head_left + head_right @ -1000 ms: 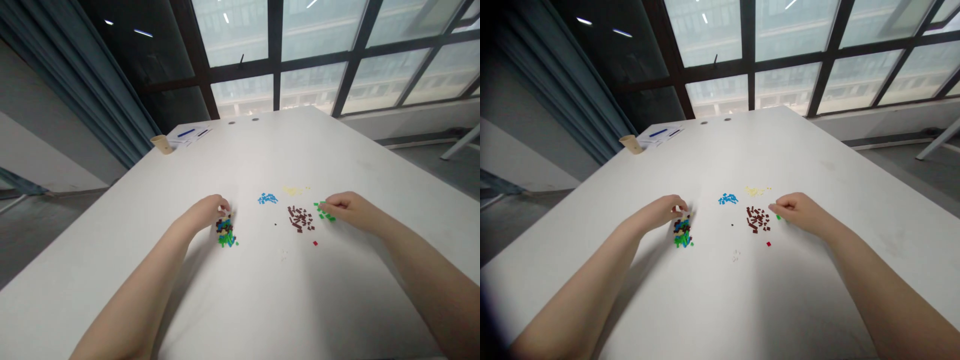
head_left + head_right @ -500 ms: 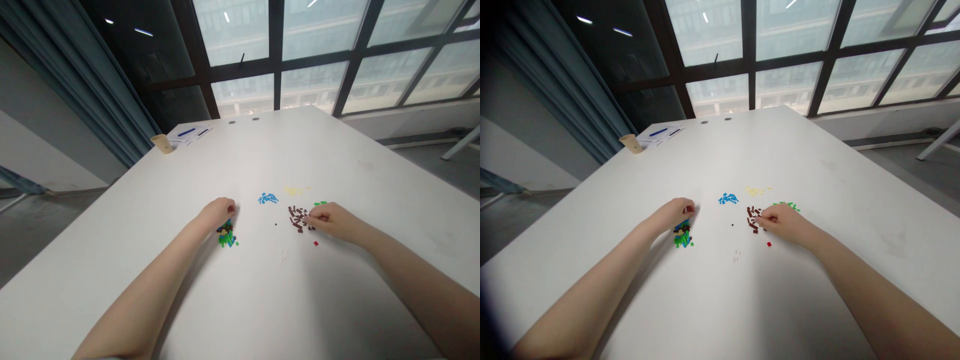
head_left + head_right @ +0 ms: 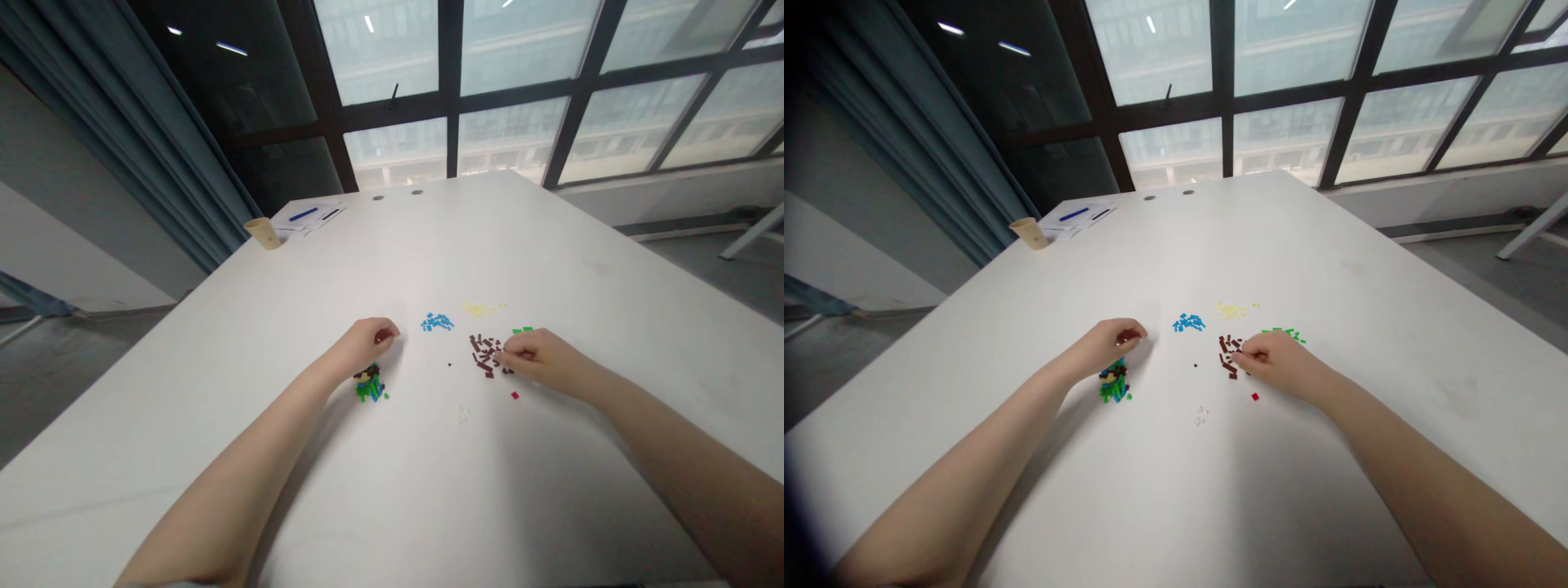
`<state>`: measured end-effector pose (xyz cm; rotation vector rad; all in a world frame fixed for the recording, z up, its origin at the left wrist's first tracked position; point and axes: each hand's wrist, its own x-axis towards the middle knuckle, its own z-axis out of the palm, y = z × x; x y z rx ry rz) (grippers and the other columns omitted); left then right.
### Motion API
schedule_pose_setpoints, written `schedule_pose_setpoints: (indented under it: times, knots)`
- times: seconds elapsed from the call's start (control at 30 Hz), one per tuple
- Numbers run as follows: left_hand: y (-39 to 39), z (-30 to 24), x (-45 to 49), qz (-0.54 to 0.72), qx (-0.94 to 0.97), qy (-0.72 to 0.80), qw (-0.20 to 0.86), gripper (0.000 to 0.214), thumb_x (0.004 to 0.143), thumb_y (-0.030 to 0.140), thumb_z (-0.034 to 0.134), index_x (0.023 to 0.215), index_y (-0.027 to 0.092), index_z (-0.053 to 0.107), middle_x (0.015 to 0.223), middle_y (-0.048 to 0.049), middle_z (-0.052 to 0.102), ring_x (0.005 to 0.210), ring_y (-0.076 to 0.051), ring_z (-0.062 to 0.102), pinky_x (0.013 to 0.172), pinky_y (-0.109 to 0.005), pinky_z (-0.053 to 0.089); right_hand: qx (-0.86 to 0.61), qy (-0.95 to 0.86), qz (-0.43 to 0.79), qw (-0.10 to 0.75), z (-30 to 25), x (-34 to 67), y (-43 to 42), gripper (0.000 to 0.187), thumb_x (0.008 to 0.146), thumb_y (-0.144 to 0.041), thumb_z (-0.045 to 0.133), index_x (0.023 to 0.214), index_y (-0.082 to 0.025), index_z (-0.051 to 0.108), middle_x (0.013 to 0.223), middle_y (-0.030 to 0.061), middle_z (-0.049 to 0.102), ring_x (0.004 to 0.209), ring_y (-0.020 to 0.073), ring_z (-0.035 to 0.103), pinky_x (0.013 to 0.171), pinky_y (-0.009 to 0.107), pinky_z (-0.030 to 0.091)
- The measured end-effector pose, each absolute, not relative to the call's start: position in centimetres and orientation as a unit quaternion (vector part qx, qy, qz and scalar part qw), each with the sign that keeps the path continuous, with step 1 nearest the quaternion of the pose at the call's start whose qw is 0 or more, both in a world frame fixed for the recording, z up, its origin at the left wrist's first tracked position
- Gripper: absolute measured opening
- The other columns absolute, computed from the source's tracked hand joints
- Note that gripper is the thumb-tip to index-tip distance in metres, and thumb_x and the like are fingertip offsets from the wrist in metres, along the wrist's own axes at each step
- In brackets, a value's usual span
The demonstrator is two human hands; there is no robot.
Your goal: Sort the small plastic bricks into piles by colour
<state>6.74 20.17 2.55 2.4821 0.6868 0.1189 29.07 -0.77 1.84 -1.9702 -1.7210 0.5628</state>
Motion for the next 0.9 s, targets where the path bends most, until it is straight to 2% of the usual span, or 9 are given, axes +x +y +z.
schedule_pose_setpoints:
  times: [0.13, 0.23, 0.3, 0.37, 0.43, 0.5, 0.67, 0.9]
  knots:
    - [17.7, 3.0, 7.7, 0.100, 0.792, 0.238, 0.553, 0.018, 0.078, 0.029, 0.051, 0.089, 0.016, 0.053, 0.081, -0.0045, 0.063, 0.075, -0.013, 0.060, 0.069, -0.026, 0.047, -0.694, -0.629, 0.170, 0.307, 2.9, 27.4, -0.9, 0.032, 0.082, -0.032, 0.042, 0.053, -0.017, 0.045, 0.054, -0.0011, 0.043, 0.053, 0.0100, 0.039, 0.053, 0.024, 0.029]
    - [14.5, 3.8, 8.1, 0.134, 0.754, 0.227, 0.601, 0.014, 0.079, 0.026, 0.051, 0.090, 0.017, 0.050, 0.086, -0.0045, 0.063, 0.078, -0.012, 0.061, 0.072, -0.026, 0.048, -0.676, -0.594, 0.205, 0.385, 3.2, 25.4, -1.1, 0.026, 0.081, -0.034, 0.045, 0.068, -0.018, 0.060, 0.066, 0.0030, 0.056, 0.062, 0.0128, 0.048, 0.059, 0.025, 0.035]
    - [12.4, 4.3, 8.1, 0.175, 0.782, 0.206, 0.562, 0.012, 0.079, 0.024, 0.053, 0.089, 0.017, 0.049, 0.087, -0.0045, 0.063, 0.081, -0.012, 0.061, 0.075, -0.027, 0.049, -0.664, -0.546, 0.281, 0.427, 3.1, 24.0, -1.2, 0.026, 0.080, -0.039, 0.048, 0.075, -0.019, 0.064, 0.072, 0.0040, 0.060, 0.066, 0.0139, 0.051, 0.060, 0.025, 0.037]
    - [10.8, 4.7, 7.8, 0.217, 0.842, 0.172, 0.463, 0.008, 0.081, 0.024, 0.052, 0.086, 0.018, 0.052, 0.085, -0.0041, 0.063, 0.079, -0.013, 0.060, 0.074, -0.027, 0.049, -0.641, -0.498, 0.367, 0.453, 3.0, 23.0, -1.3, 0.028, 0.078, -0.043, 0.051, 0.078, -0.019, 0.065, 0.071, 0.0030, 0.060, 0.065, 0.0134, 0.050, 0.059, 0.025, 0.037]
    - [9.8, 4.6, 7.5, 0.240, 0.889, 0.136, 0.365, 0.007, 0.083, 0.024, 0.050, 0.086, 0.019, 0.054, 0.082, -0.0028, 0.063, 0.076, -0.012, 0.059, 0.073, -0.026, 0.049, -0.623, -0.467, 0.425, 0.462, 2.9, 22.4, -1.3, 0.029, 0.076, -0.044, 0.053, 0.074, -0.018, 0.065, 0.064, 0.0009, 0.057, 0.059, 0.0114, 0.046, 0.055, 0.025, 0.034]
    - [9.4, 4.4, 7.3, 0.248, 0.910, 0.116, 0.311, 0.008, 0.084, 0.023, 0.049, 0.088, 0.020, 0.054, 0.081, -0.0016, 0.063, 0.074, -0.011, 0.059, 0.070, -0.024, 0.049, -0.616, -0.447, 0.450, 0.467, 2.9, 22.1, -1.4, 0.027, 0.074, -0.043, 0.054, 0.068, -0.017, 0.064, 0.057, -0.0015, 0.051, 0.054, 0.0095, 0.040, 0.053, 0.024, 0.031]
    - [9.4, 3.9, 7.3, 0.244, 0.917, 0.114, 0.295, 0.006, 0.084, 0.022, 0.050, 0.089, 0.021, 0.053, 0.081, 0.0002, 0.063, 0.073, -0.010, 0.059, 0.068, -0.022, 0.048, -0.601, -0.418, 0.472, 0.492, 2.6, 22.0, -1.3, 0.025, 0.072, -0.039, 0.056, 0.062, -0.017, 0.061, 0.050, -0.0046, 0.038, 0.051, 0.0080, 0.031, 0.051, 0.024, 0.025]
    - [9.5, 4.0, 7.4, 0.229, 0.917, 0.118, 0.305, 0.007, 0.085, 0.025, 0.049, 0.089, 0.020, 0.050, 0.082, -0.0005, 0.060, 0.075, -0.011, 0.057, 0.069, -0.023, 0.046, -0.611, -0.412, 0.471, 0.485, 2.0, 22.1, -1.3, 0.025, 0.072, -0.038, 0.056, 0.062, -0.016, 0.059, 0.050, -0.0045, 0.037, 0.050, 0.0079, 0.031, 0.049, 0.024, 0.024]
